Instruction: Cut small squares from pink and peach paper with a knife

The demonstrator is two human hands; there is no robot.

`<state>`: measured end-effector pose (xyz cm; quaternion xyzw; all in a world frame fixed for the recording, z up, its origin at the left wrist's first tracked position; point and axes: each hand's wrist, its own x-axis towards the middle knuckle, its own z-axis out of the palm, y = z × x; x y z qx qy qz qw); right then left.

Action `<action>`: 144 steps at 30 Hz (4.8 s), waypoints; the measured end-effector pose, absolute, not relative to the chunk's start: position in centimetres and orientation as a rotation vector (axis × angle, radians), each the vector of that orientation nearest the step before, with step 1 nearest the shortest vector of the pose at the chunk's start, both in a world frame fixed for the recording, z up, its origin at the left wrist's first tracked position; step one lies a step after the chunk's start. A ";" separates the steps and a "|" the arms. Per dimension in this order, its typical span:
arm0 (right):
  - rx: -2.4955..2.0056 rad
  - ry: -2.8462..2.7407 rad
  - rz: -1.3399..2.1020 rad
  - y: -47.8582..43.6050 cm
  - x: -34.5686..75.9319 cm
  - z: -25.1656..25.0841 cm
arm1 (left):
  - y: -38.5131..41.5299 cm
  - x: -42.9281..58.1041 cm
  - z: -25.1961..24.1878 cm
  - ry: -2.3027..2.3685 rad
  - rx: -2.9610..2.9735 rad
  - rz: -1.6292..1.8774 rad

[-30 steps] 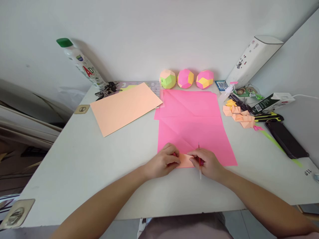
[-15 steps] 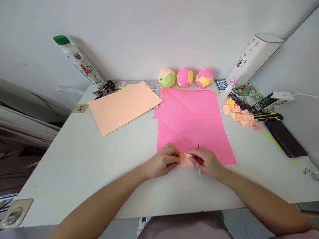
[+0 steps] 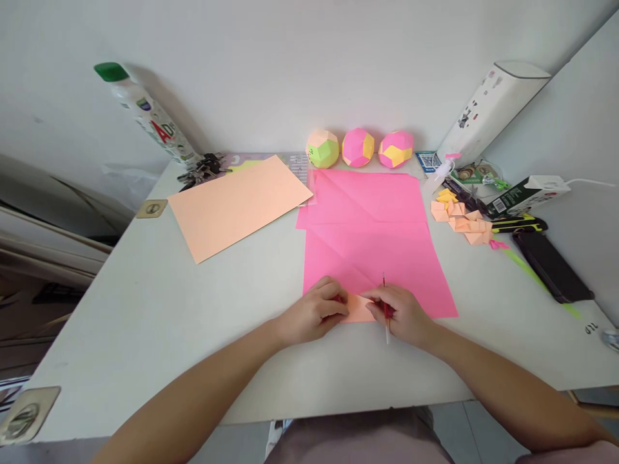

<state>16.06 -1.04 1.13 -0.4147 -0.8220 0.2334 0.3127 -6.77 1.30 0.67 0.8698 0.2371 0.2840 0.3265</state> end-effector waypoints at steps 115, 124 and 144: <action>-1.177 -1.508 1.084 -2.3 20.6 6.2 | -0.2 -4.7 0.4 0.563 2.784 0.367; -1.271 -1.880 1.282 -3.9 17.8 3.8 | -0.2 -4.6 0.3 0.554 2.795 0.395; -1.345 -1.962 1.122 -4.0 17.7 2.5 | -0.1 -4.7 0.4 0.550 2.771 0.397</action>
